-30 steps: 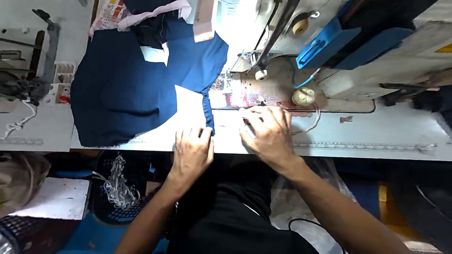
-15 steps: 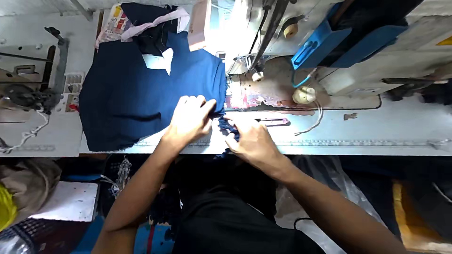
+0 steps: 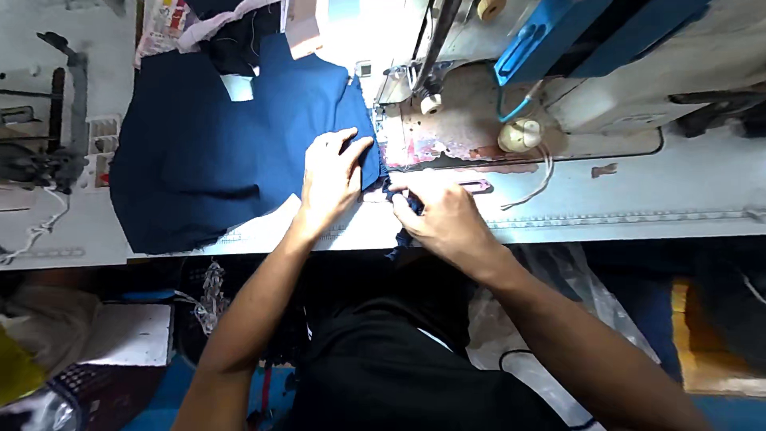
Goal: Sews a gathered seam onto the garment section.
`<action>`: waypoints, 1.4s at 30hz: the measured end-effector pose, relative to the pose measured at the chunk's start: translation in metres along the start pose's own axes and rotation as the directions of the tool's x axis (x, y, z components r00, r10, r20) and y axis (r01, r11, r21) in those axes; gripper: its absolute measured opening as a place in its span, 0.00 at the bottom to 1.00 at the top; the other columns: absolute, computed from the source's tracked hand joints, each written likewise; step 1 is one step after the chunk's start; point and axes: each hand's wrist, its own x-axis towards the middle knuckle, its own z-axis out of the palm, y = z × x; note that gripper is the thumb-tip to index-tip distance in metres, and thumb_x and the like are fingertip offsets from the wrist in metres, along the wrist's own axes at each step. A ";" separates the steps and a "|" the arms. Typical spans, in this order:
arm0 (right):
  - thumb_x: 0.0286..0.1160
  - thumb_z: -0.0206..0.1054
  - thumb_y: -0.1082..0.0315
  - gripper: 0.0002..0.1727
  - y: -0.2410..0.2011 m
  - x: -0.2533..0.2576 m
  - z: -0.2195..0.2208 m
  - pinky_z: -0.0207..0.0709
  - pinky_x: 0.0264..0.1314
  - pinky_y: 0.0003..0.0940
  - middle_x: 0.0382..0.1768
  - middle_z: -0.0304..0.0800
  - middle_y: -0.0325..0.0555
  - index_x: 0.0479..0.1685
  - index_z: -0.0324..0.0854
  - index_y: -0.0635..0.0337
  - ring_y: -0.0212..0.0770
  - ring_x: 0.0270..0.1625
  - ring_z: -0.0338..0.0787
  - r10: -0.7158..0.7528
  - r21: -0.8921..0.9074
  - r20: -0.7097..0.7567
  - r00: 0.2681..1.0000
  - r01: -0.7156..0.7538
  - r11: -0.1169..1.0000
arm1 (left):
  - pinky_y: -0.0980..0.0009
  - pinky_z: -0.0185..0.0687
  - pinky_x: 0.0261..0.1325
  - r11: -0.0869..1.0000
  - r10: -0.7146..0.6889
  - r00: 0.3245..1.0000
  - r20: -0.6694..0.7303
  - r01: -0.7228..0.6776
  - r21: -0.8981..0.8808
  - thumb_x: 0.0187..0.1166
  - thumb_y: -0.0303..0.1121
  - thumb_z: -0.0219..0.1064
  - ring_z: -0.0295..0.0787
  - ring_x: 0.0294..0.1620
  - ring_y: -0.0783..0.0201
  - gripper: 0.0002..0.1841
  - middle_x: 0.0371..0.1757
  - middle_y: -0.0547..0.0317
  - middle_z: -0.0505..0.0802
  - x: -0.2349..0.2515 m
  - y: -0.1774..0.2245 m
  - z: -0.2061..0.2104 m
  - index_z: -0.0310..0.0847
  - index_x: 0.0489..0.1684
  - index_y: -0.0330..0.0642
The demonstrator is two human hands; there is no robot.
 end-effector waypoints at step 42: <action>0.81 0.62 0.62 0.21 -0.008 -0.003 0.023 0.81 0.55 0.46 0.58 0.83 0.59 0.66 0.86 0.62 0.56 0.62 0.84 -0.102 -0.144 0.036 0.994 0.106 0.984 | 0.68 0.70 0.69 0.948 0.127 0.958 0.256 -0.042 -0.315 0.81 0.33 0.53 0.78 0.67 0.63 0.21 0.62 0.57 0.88 0.001 0.000 -0.034 0.93 0.62 0.51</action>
